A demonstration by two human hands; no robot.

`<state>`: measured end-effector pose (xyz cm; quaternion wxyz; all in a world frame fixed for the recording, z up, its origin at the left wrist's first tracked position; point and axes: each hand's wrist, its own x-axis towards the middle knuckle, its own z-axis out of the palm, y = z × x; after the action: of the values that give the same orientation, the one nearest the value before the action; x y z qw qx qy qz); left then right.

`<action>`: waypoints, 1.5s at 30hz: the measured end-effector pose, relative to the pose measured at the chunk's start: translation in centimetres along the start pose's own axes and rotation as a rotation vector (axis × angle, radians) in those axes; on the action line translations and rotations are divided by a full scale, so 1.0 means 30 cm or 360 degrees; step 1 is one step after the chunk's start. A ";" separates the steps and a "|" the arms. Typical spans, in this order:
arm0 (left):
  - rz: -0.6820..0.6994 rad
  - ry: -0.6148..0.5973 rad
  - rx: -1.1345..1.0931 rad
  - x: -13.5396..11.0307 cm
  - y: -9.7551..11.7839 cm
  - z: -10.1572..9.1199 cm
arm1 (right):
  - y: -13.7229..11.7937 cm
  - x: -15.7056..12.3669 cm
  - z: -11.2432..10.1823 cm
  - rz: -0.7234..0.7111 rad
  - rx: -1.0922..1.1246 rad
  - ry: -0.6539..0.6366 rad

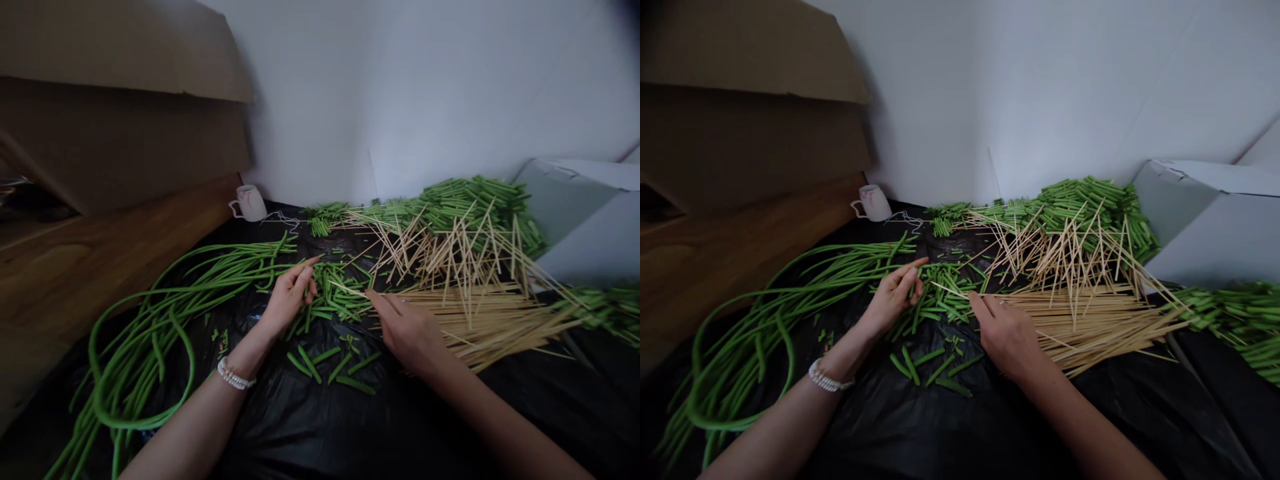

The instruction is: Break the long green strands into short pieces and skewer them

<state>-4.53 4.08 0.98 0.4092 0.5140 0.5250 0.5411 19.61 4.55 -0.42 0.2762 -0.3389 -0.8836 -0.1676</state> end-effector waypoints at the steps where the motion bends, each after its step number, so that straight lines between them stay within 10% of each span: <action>1: -0.0105 -0.0056 -0.0208 0.000 0.003 0.000 | -0.002 -0.001 0.000 0.0004 -0.0001 -0.0017; 15: -0.0577 -0.0377 -0.0838 -0.006 0.018 0.003 | -0.009 -0.012 0.003 -0.0084 -0.0181 -0.0070; 21: 0.0079 -0.0055 0.0192 -0.004 -0.028 0.025 | 0.025 -0.005 0.001 0.0026 -0.0210 -0.0004; 25: 0.0541 -0.0179 0.1035 -0.024 -0.040 0.041 | 0.041 0.000 -0.002 0.0084 -0.0207 0.0004; 31: 0.0675 -0.0342 0.1385 -0.042 -0.046 0.066 | 0.034 -0.001 -0.002 0.0057 -0.0197 0.0011; 39: 0.0150 0.0036 0.0235 -0.009 -0.032 0.041 | 0.022 0.002 -0.021 -0.0015 -0.0224 0.0230; 45: -0.0407 -0.0103 -0.0841 -0.003 -0.016 0.031 | 0.003 -0.009 -0.015 -0.0098 -0.0236 0.0108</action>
<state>-3.66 4.20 0.42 0.6103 0.3364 0.4132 0.5863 20.01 4.27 -0.21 0.2748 -0.3254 -0.8688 -0.2524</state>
